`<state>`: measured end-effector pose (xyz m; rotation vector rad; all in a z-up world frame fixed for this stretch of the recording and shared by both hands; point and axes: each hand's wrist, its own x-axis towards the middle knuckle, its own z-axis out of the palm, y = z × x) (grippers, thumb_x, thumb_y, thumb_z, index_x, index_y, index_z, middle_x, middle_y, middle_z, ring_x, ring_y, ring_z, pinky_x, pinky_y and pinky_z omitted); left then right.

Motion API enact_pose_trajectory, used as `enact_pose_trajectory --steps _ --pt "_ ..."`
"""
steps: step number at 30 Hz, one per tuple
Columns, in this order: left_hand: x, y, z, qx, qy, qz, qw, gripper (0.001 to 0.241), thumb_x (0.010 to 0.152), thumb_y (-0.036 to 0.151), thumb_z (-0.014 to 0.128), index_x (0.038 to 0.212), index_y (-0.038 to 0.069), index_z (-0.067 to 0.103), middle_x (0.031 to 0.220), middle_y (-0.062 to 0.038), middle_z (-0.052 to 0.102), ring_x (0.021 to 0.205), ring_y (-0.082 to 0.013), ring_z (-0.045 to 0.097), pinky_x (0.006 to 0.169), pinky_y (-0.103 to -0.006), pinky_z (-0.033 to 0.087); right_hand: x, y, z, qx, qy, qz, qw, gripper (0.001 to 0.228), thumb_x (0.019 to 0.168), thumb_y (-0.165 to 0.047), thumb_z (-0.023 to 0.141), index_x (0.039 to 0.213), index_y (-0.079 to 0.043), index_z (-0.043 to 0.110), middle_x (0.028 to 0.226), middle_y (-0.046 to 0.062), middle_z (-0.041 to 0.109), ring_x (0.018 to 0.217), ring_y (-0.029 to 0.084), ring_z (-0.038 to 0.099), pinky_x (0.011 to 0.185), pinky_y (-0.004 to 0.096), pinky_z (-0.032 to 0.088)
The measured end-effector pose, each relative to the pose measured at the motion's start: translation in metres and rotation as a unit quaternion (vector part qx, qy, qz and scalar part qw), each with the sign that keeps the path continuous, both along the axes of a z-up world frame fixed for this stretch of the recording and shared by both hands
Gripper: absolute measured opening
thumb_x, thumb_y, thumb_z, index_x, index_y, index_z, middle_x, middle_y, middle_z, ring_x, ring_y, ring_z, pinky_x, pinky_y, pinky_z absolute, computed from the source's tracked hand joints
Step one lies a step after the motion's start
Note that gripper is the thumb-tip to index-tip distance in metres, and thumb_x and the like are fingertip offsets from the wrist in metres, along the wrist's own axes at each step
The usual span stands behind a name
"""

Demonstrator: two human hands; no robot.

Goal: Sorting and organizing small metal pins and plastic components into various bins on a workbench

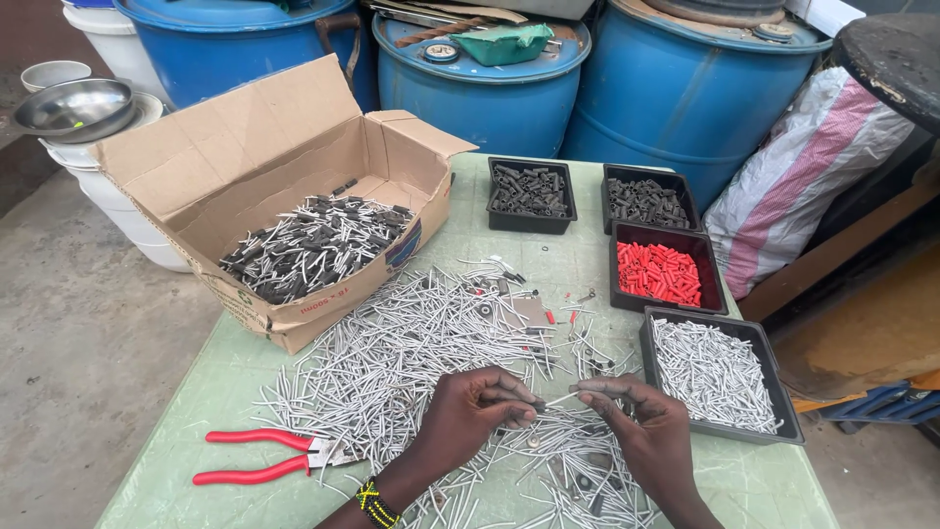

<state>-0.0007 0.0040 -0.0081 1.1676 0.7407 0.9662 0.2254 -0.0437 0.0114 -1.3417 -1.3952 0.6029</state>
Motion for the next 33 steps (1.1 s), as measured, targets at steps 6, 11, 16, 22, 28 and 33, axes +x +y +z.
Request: enact_pose_trajectory --steps 6,11,16,22,28,33 --pt "-0.003 0.0 0.0 0.019 -0.01 0.013 1.0 0.006 0.086 -0.004 0.078 0.092 -0.002 0.077 0.084 -0.016 0.082 0.07 -0.0169 0.077 0.065 -0.0241 0.065 -0.003 -0.003 -0.006 -0.012 -0.025 0.005 1.0 0.015 0.076 -0.007 0.083 0.09 -0.006 0.088 0.088 0.009 0.087 0.084 0.017 0.08 0.078 0.026 0.06" --pt "-0.004 -0.001 0.003 0.009 0.001 0.007 1.0 0.011 0.085 -0.006 0.078 0.093 0.001 0.075 0.091 -0.018 0.083 0.076 -0.0192 0.08 0.07 -0.0258 0.067 -0.003 0.001 -0.007 -0.088 0.025 -0.012 0.996 0.021 0.073 -0.006 0.087 0.093 -0.002 0.091 0.088 0.01 0.09 0.083 0.016 0.08 0.077 0.026 0.057" --pt "0.0 -0.007 0.006 -0.003 0.002 0.003 1.0 0.016 0.082 -0.006 0.082 0.093 0.003 0.075 0.091 -0.017 0.084 0.078 -0.0182 0.08 0.07 -0.0252 0.067 -0.015 -0.003 -0.005 -0.166 0.077 -0.048 0.982 0.016 0.074 -0.004 0.088 0.089 0.0 0.09 0.088 0.014 0.087 0.071 0.022 0.075 0.052 0.033 0.06" --pt "0.001 -0.004 0.006 -0.032 0.008 0.015 0.999 0.013 0.085 -0.006 0.079 0.095 0.002 0.075 0.091 -0.021 0.084 0.08 -0.0209 0.082 0.068 -0.0264 0.067 -0.006 0.005 -0.023 0.016 -0.017 0.051 0.998 0.015 0.072 -0.007 0.087 0.086 -0.011 0.09 0.093 0.009 0.087 0.093 0.016 0.079 0.087 0.027 0.06" --pt "0.005 -0.007 0.002 -0.033 0.019 0.019 0.999 0.019 0.081 -0.006 0.084 0.095 0.005 0.077 0.088 -0.017 0.085 0.077 -0.016 0.079 0.061 -0.0218 0.059 -0.007 0.008 -0.033 -0.1 0.094 0.06 0.989 0.016 0.07 0.0 0.089 0.086 -0.002 0.091 0.093 0.016 0.09 0.088 0.021 0.083 0.082 0.031 0.064" --pt "0.004 -0.003 -0.006 0.032 0.041 0.011 0.999 0.02 0.086 0.001 0.083 0.102 0.009 0.075 0.091 -0.008 0.082 0.072 -0.0096 0.07 0.056 -0.0209 0.051 -0.011 0.011 -0.038 -0.155 0.178 0.026 0.971 0.019 0.07 0.008 0.088 0.089 0.008 0.089 0.096 0.022 0.089 0.089 0.025 0.081 0.078 0.031 0.062"
